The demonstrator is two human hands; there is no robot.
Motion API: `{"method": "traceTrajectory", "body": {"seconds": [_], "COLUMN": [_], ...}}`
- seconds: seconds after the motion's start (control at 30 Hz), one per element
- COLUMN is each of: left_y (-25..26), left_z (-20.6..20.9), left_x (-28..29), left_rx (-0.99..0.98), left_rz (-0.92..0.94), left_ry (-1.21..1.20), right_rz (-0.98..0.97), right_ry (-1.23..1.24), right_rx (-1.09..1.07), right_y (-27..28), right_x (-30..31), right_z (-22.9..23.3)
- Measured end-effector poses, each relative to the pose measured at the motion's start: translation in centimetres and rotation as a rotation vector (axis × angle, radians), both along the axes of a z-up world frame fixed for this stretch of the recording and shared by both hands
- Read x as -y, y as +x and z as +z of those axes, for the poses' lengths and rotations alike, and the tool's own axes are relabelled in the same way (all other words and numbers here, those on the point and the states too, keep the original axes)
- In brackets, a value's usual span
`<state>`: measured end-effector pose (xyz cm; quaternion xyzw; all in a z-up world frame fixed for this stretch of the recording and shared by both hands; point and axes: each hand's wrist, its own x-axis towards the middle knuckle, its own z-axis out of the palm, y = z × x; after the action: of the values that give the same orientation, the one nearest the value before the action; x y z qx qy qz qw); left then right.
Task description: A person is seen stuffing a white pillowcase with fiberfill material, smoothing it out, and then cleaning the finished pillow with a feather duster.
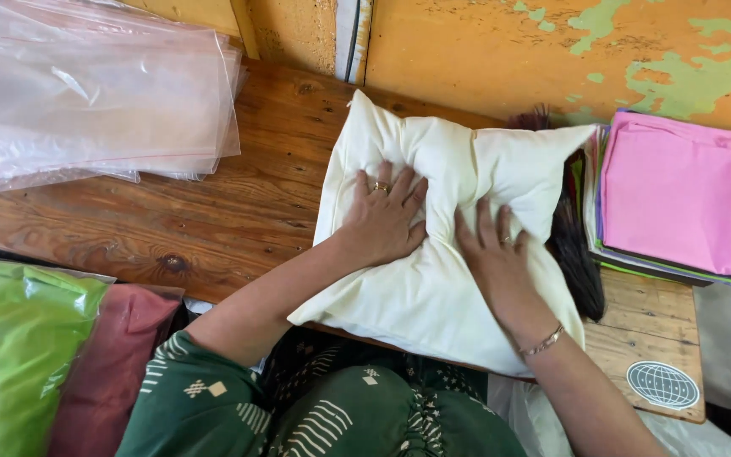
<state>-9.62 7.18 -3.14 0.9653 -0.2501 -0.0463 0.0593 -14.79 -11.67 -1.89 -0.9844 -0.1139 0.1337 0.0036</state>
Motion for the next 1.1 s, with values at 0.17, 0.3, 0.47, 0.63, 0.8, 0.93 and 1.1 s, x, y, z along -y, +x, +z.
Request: {"method": "traceTrajectory", "body": {"seconds": [0.17,0.3,0.47,0.63,0.8,0.93,1.1], "left_y": [-2.8,0.5,0.6,-1.7,-2.5,-1.6,-2.1], "left_z": [-2.8,-11.3,-6.9,0.5,3.9,4.9,1.6], "left_x": [1.8,4.4,2.6,-1.2,-5.9,-4.8,-2.8], "left_rx": [0.103,0.222,0.177,0.149,0.315,-0.142,0.190], "left_rz": [-0.105,-0.007,0.097,0.221,0.208,0.186,0.223], "left_ry": [-0.158,-0.188,-0.241,-0.361,-0.341,-0.209,-0.505], "right_rz": [-0.162,-0.169,0.026,0.210,-0.450,-0.395,0.202], "right_ry": [0.013,0.417,0.314,-0.017,0.038,0.028,0.490], "right_rx": [0.121,0.168,0.419,0.870,-0.007,-0.185,0.722], "right_y": [6.1,6.8,5.3,8.2,-0.3,-2.6,-0.1], "right_x": [2.8,-0.1,1.5,9.6,4.7,2.1,4.7], "right_z": [-1.4,-5.0,-5.9,-5.1,8.5,6.5,2.3]}}
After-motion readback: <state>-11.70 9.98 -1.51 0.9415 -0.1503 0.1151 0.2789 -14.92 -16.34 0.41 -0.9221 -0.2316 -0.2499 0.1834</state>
